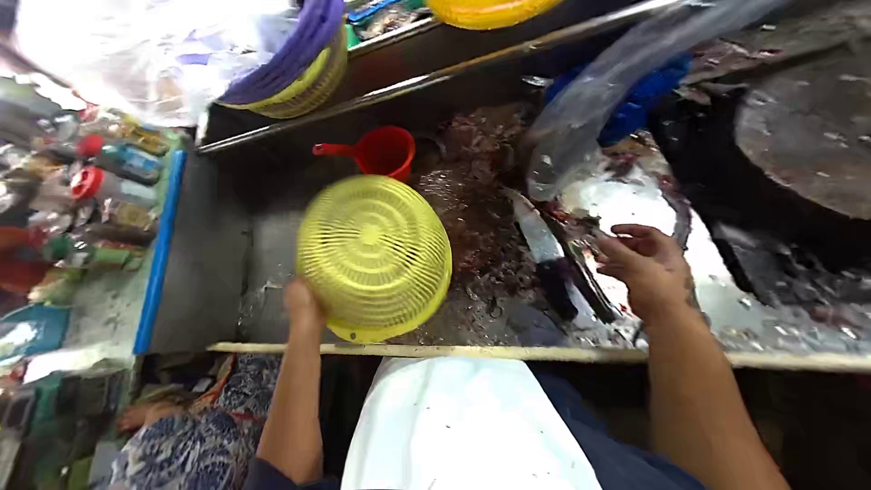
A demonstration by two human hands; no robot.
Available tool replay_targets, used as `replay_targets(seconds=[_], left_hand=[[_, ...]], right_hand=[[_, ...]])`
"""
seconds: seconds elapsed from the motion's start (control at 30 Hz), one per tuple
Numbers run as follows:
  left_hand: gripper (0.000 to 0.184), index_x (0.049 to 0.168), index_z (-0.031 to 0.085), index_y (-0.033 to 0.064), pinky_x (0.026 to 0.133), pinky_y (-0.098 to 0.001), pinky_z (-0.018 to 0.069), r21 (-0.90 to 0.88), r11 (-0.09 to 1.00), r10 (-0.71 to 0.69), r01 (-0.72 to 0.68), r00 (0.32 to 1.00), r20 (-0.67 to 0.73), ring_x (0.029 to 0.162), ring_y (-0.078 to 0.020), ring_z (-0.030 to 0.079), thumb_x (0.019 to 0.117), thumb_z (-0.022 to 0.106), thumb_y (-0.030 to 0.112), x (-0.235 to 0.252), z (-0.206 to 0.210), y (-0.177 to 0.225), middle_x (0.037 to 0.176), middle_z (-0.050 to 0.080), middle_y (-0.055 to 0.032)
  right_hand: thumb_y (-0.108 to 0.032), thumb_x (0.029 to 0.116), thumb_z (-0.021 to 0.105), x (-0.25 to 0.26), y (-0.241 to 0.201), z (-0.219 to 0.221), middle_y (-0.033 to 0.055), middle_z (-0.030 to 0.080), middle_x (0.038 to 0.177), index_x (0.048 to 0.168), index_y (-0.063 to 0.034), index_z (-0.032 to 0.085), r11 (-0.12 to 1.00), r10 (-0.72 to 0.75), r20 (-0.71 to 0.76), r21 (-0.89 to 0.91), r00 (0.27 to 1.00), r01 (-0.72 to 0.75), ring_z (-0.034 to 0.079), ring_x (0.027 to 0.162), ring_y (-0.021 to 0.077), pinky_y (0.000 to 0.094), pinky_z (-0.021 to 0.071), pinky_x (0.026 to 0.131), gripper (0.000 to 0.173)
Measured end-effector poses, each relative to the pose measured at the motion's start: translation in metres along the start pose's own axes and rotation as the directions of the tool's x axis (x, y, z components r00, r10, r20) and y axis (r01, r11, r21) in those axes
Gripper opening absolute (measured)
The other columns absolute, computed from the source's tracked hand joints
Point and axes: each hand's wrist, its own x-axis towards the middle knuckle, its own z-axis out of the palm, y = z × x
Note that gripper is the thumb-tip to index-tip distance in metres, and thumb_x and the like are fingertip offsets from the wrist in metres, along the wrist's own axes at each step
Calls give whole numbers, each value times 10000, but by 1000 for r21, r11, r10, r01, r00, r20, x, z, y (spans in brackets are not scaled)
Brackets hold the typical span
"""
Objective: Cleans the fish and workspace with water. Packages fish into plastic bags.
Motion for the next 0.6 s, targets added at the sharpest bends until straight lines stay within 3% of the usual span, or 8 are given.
replay_targets(seconds=[0.07,0.2,0.27,0.33,0.4,0.47,0.53,0.6], left_hand=[[420,1174,641,-45,826,-512,569,33,997,-70,73,996,-62,933,-282,676,1100,405,294,2,2,1,1051,685,-198],[416,1181,611,-19,758,-517,583,-239,970,-71,46,993,-99,874,-282,684,1090,386,319,3,-27,28,999,685,-180],[401,1140,614,39,752,-470,591,-324,925,168,-201,978,-127,853,-214,690,1083,319,305,10,-53,41,947,696,-105],[362,1246,595,87,874,-399,589,-197,823,517,-533,846,-129,980,-132,689,1085,331,275,24,-82,47,1072,704,-34],[461,1342,535,-13,926,-384,569,230,631,771,-741,631,-82,1039,-151,658,982,604,267,32,-102,52,1173,649,-115],[652,1235,590,-86,925,-502,574,557,358,859,-750,497,118,1035,-303,684,841,824,378,41,-99,47,1134,669,-241],[528,1156,704,-8,983,-568,530,696,43,803,-717,439,403,1088,-367,677,871,801,425,73,-81,21,1118,703,-226],[267,1132,751,121,983,-599,496,717,-167,710,-677,422,564,1084,-354,674,932,751,297,110,-67,-13,1088,725,-147]], right_hand=[[-229,913,751,4,-3,4,53,638,1005,1312,-37,534,1000,-18,53,1,998,18,671,772,122,336,609,658,494],[-227,913,735,9,-9,2,23,616,979,1306,-53,532,999,-36,88,-17,995,38,654,735,92,302,599,636,475],[-223,911,742,12,-9,-4,31,618,976,1298,-49,538,998,-38,79,-39,996,41,648,729,92,292,590,622,471],[-224,905,749,11,-9,-11,40,616,987,1306,-31,530,996,-51,71,-71,996,56,644,720,85,283,586,615,496],[-243,904,747,10,-6,-14,20,608,988,1322,-41,517,992,-67,76,-101,995,74,636,714,66,274,585,617,518],[-238,922,738,3,-5,-13,13,590,988,1332,-36,504,989,-76,70,-121,995,84,625,704,47,263,581,615,514],[-220,930,731,-5,-1,-9,25,575,990,1347,-16,485,986,-80,48,-143,996,86,620,692,42,254,579,604,524],[-224,941,719,-16,2,-1,58,569,1009,1366,5,471,979,-90,33,-182,995,94,620,701,63,271,582,609,543]])
